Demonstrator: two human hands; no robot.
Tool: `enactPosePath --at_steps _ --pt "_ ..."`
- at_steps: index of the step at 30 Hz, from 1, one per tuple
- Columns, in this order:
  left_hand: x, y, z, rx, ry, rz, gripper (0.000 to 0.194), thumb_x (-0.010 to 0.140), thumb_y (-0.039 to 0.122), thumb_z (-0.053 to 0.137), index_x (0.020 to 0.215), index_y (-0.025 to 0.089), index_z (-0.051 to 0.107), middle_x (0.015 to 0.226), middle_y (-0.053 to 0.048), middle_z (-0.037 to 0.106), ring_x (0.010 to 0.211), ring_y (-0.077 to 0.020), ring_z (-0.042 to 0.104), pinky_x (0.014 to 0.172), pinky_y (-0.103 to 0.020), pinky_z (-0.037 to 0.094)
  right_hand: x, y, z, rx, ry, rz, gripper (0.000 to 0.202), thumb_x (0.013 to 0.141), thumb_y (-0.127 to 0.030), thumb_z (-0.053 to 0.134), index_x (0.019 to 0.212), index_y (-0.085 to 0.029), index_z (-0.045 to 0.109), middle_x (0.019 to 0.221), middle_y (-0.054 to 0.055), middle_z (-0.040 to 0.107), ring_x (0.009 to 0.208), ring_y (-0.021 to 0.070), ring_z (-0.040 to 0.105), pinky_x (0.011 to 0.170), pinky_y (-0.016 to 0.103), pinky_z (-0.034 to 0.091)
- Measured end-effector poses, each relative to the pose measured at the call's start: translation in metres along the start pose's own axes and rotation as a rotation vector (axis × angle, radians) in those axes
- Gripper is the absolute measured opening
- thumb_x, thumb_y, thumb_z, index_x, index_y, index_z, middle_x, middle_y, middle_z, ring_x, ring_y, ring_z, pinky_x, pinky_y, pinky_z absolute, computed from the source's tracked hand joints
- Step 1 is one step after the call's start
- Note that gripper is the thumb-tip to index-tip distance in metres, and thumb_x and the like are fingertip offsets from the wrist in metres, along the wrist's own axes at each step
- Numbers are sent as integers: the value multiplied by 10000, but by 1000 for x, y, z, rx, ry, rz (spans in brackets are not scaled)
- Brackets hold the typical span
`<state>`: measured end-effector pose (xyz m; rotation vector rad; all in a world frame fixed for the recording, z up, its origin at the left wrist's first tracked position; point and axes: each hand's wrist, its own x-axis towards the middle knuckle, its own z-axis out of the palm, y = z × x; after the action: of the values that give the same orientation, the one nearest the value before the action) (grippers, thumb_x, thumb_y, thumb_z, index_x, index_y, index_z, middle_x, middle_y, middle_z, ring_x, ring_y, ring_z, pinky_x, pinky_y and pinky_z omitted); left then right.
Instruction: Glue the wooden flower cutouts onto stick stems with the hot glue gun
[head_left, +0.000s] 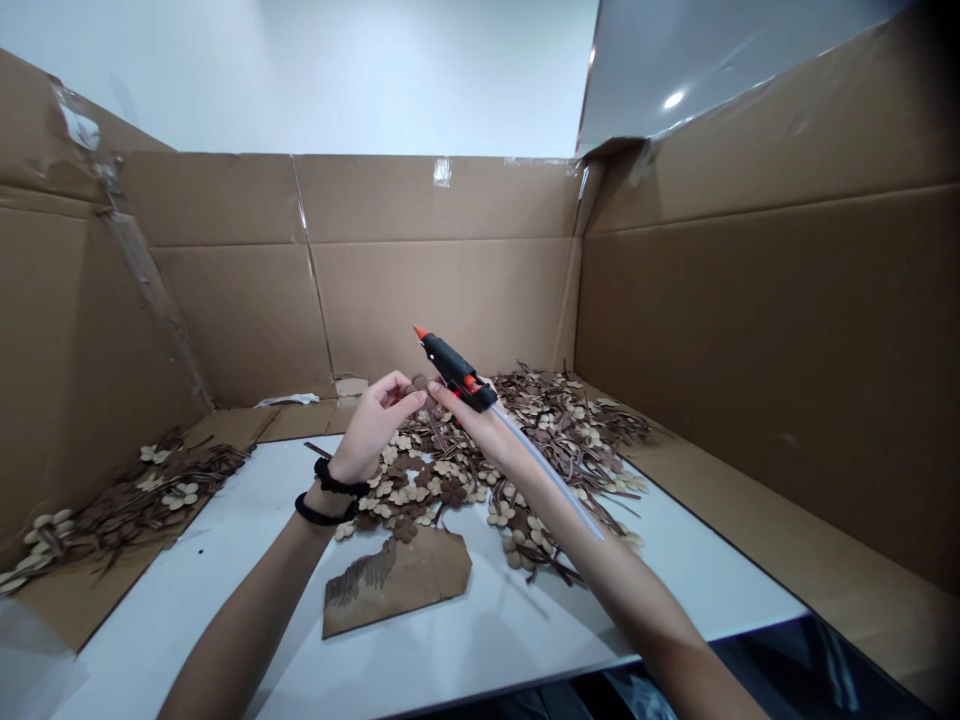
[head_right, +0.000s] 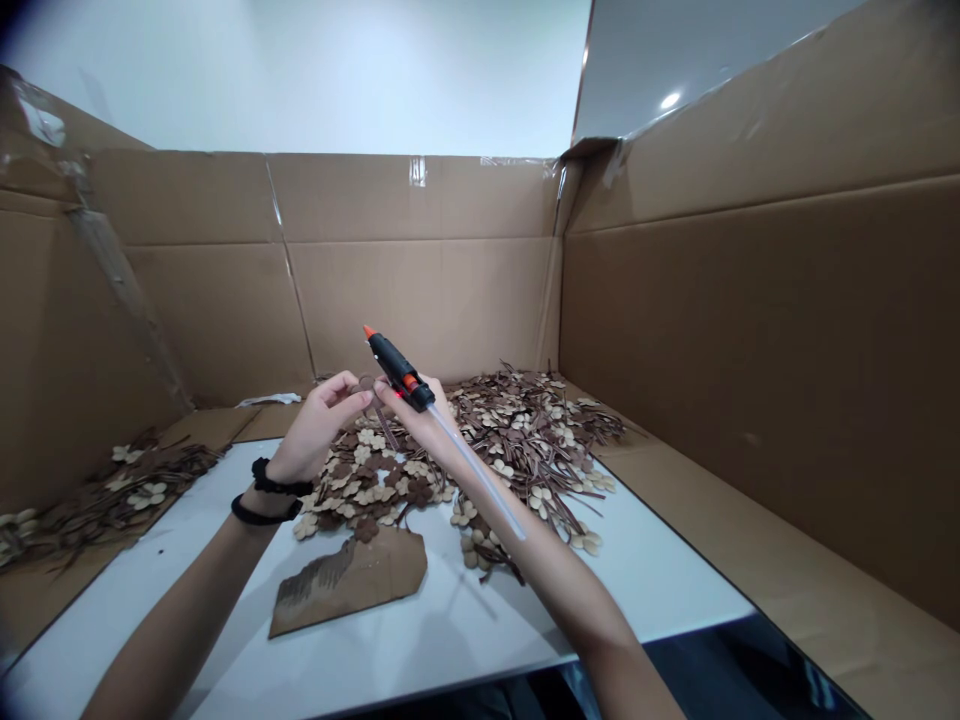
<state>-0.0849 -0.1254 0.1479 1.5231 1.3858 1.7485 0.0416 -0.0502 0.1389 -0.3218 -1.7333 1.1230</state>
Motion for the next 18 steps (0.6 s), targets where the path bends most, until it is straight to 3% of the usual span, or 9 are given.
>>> enactPosePath --at_steps 7,11,13,15,18 --pt "-4 0 3 -17 1 61 206 737 311 625 689 194 462 676 40 496 657 -106 470 639 -216 382 -1 -5 -1 9 -53 23 350 774 -501 622 891 -174 666 791 38 650 776 195 602 751 318 476" --pt "6 -2 -11 93 56 121 185 753 332 593 719 197 470 706 26 531 677 -120 497 651 -227 387 0 0 -9 -3 55 -18 366 778 -491 634 997 -204 690 932 49 666 898 206 604 815 327 459" --pt "18 -11 -34 260 88 134 171 779 360 553 765 193 520 769 -5 588 719 -142 531 671 -244 390 3 4 -15 -2 121 -30 389 770 -498 639 1038 -219 685 970 54 657 885 202 604 785 325 465" --pt "29 -27 -69 542 159 97 187 783 368 540 759 185 573 787 -36 625 743 -173 553 670 -264 375 6 6 -22 10 149 -61 384 774 -499 632 1051 -237 677 1003 51 644 861 190 602 745 313 471" --pt "34 -58 -132 951 242 -116 197 698 310 616 557 182 564 612 -46 598 705 -208 551 640 -288 328 9 2 -30 27 172 -115 344 796 -481 615 1045 -249 665 999 45 630 839 172 594 710 293 470"
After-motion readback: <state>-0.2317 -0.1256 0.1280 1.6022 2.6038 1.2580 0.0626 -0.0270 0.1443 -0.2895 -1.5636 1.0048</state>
